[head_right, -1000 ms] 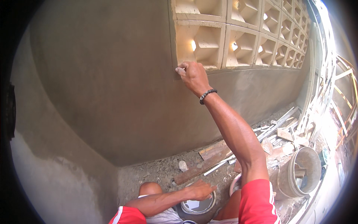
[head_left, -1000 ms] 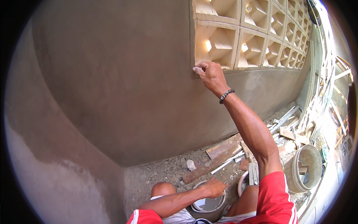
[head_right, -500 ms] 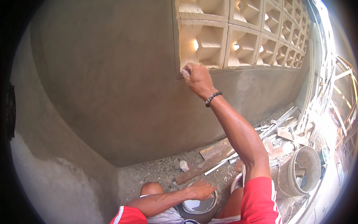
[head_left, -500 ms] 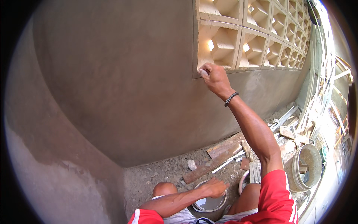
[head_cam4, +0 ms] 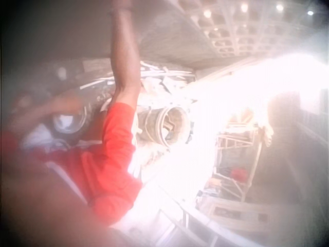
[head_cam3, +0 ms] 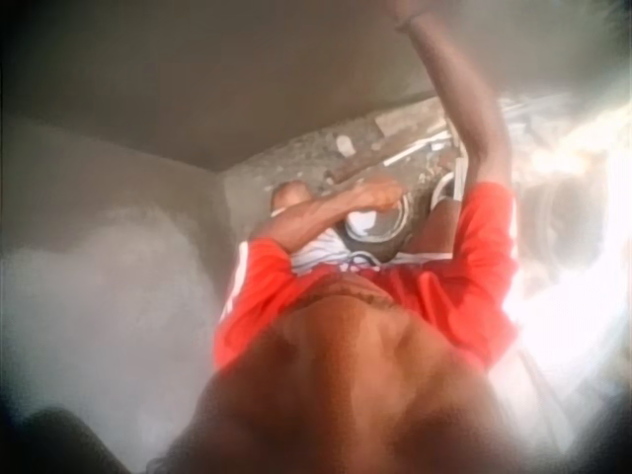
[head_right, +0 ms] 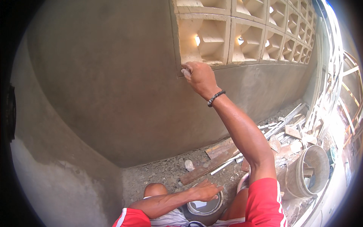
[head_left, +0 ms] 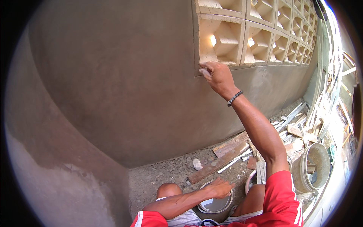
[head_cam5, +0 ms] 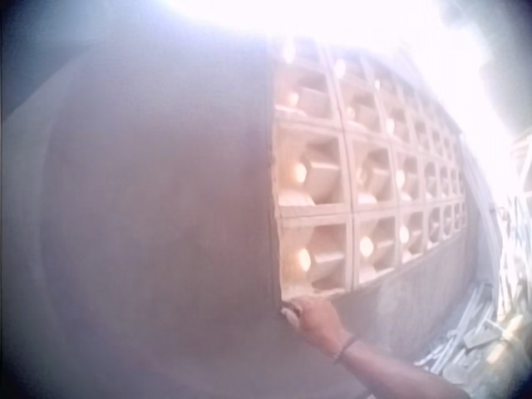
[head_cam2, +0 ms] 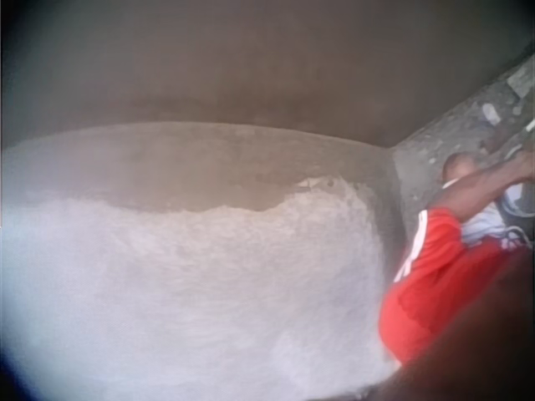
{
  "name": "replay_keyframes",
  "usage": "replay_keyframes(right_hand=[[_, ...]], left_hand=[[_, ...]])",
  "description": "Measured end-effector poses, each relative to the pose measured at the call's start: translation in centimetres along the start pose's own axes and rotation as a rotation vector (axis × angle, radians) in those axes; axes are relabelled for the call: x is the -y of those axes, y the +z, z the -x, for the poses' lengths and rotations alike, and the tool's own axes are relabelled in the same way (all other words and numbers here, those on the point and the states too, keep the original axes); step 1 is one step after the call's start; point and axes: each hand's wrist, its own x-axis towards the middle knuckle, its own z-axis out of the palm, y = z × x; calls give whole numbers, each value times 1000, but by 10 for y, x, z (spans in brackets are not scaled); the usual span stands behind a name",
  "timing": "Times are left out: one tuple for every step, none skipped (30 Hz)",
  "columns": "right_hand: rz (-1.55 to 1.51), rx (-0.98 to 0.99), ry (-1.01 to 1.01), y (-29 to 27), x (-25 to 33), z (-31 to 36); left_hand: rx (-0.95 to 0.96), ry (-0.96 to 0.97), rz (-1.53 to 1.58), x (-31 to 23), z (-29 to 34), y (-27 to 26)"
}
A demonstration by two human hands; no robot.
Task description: The person smooths a freshly plastered wall using a sponge and then applies a liquid with a brush. The person works on a curved wall section with decorative blocks, repeatedly rubbing the surface and brushing the edges.
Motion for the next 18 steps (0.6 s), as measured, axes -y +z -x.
replay_keyframes(right_hand=[[63,-28,-48,4,-1,3],[87,-45,-64,6,-2,5],[112,-64,-80,8,-4,7],[138,-83,-95,10,-6,9],[126,-109,-121,12,-9,9],[114,-137,-147,14,-9,9],[103,-165,-172,14,-10,8],[110,-157,-175,14,-12,9],[114,-148,-179,15,-12,9],[119,-138,-184,14,-12,9],[128,-129,-185,14,-13,10],[134,-120,-188,14,-13,10],[140,-111,-192,14,-13,10],[111,-100,-163,13,-13,13],[80,-89,-136,11,-11,16],[49,-78,-110,9,-9,17],[98,-145,-136,10,-7,16],[154,-210,-163,8,-5,15]], left_hand=[[10,-7,6,0,1,-1],[20,-14,11,-1,1,-3],[31,-19,15,-2,1,-4],[48,-21,21,-2,0,-6],[65,-23,26,-3,-1,-8],[84,-25,31,-4,-2,-9],[84,-25,25,-4,-3,-9],[85,-25,19,-5,-4,-8],[83,-26,15,-4,-4,-8],[85,-30,14,-4,-4,-8],[87,-33,14,-5,-3,-9],[87,-40,13,-4,-2,-9],[88,-45,17,-4,-2,-9],[89,-50,22,-4,-1,-9],[88,-56,26,-3,-1,-9],[77,-56,21,-2,0,-8],[66,-57,16,-1,2,-7],[54,-50,10,-2,1,-8]])
